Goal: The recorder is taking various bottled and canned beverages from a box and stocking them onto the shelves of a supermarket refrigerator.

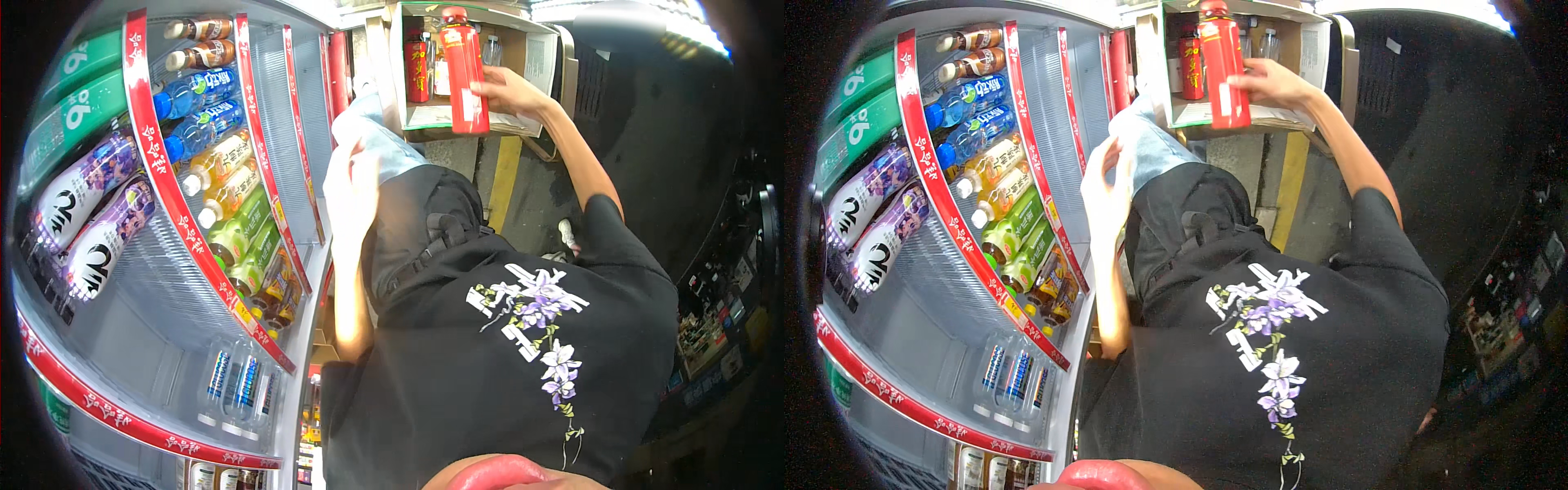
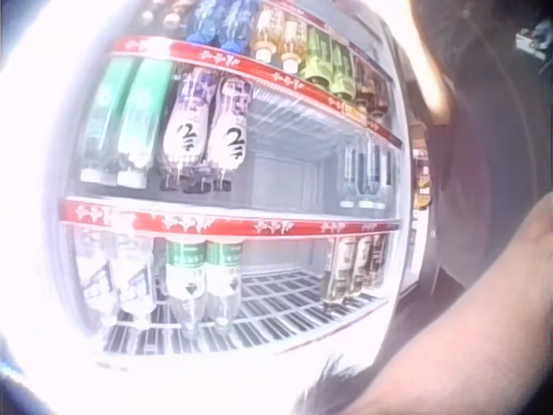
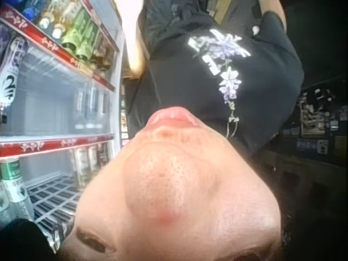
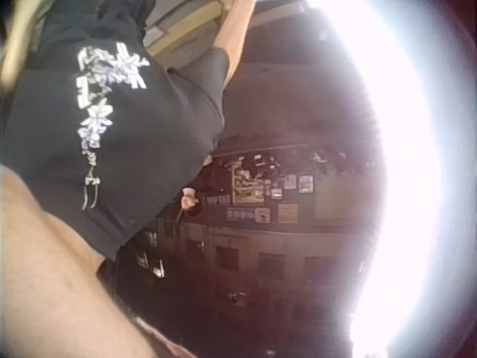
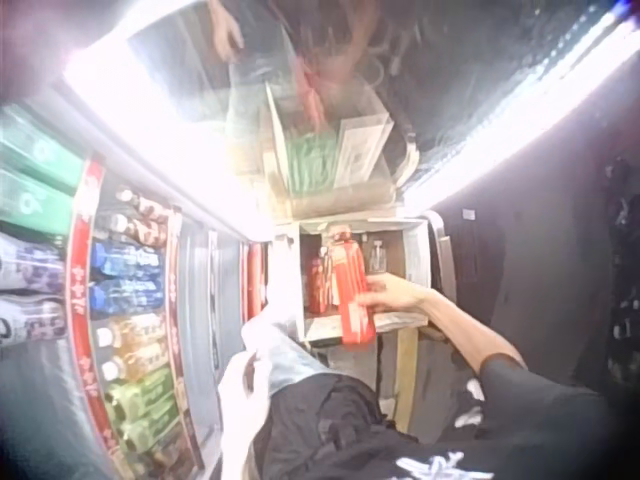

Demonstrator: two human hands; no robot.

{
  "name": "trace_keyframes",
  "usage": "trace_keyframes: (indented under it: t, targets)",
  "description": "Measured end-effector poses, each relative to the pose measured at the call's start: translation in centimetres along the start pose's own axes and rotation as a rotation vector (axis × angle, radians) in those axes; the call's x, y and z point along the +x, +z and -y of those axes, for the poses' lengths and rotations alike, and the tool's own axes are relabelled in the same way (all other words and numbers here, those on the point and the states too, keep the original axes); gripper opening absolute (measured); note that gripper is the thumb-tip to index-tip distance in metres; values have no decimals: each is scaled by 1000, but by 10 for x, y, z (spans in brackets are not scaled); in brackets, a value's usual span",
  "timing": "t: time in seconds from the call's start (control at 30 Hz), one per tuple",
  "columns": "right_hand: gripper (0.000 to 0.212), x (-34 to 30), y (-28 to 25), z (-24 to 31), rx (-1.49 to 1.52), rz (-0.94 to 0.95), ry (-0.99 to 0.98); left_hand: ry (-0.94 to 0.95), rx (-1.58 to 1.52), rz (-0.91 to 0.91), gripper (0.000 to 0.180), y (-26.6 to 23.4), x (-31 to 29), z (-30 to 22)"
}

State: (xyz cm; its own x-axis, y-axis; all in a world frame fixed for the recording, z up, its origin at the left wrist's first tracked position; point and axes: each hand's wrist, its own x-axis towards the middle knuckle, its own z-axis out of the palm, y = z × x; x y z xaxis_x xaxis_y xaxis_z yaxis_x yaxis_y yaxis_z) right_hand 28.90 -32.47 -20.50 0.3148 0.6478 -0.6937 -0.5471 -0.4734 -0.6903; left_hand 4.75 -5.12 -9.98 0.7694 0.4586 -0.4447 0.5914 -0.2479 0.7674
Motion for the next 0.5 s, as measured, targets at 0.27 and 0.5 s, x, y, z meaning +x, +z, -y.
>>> trace_keyframes:
  t: [0.27,0.5]
  targets:
    - [74,95,-5,-40,518,367,18,-172,-961,338,62,5,-8,-40]
    - [66,290,18,-202,-603,-663,304,-341,-930,121,66,-6,-42,11]
